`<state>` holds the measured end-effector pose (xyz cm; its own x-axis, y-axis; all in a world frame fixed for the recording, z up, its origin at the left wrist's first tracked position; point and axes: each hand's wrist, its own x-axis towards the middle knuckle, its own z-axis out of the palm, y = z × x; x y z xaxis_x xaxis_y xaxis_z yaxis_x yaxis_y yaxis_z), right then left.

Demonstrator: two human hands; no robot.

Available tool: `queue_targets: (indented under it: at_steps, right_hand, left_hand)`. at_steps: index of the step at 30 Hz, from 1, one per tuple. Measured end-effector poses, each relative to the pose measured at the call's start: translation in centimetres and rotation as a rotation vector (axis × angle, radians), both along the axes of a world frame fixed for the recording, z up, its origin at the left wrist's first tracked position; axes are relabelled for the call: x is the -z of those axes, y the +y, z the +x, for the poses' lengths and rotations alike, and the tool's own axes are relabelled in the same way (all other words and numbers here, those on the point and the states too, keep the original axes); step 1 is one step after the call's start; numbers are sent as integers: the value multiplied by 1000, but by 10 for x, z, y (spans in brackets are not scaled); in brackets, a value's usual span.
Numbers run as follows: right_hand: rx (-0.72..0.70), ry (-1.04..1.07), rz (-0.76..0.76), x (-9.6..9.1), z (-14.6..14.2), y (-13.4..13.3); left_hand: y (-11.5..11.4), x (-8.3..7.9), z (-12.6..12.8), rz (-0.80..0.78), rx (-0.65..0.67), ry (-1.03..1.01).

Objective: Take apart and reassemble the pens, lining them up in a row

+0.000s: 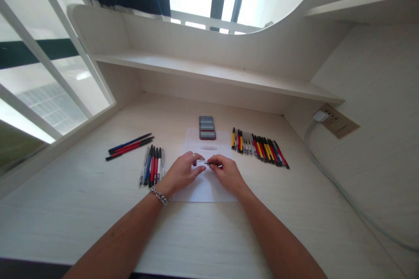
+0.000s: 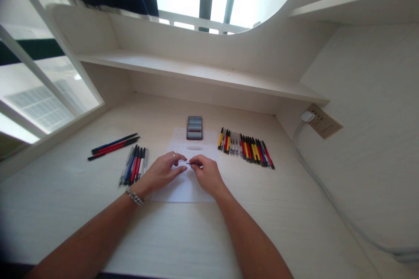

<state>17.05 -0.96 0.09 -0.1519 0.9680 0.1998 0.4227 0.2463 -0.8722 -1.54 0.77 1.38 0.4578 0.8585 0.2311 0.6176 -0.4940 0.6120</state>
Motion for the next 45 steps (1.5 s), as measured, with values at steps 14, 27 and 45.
queue_targets:
  at_steps: [14,27,45]
  right_hand:
    - [-39,-52,26,-2,3,-1]
    - [125,-565,211,7,2,3]
    - [13,-447,152,0,7,-1]
  left_hand:
    - [0,0,0,-27,-7,-16]
    - [2,2,-1,-44,-39,27]
    - [0,-4,1,-77,19,63]
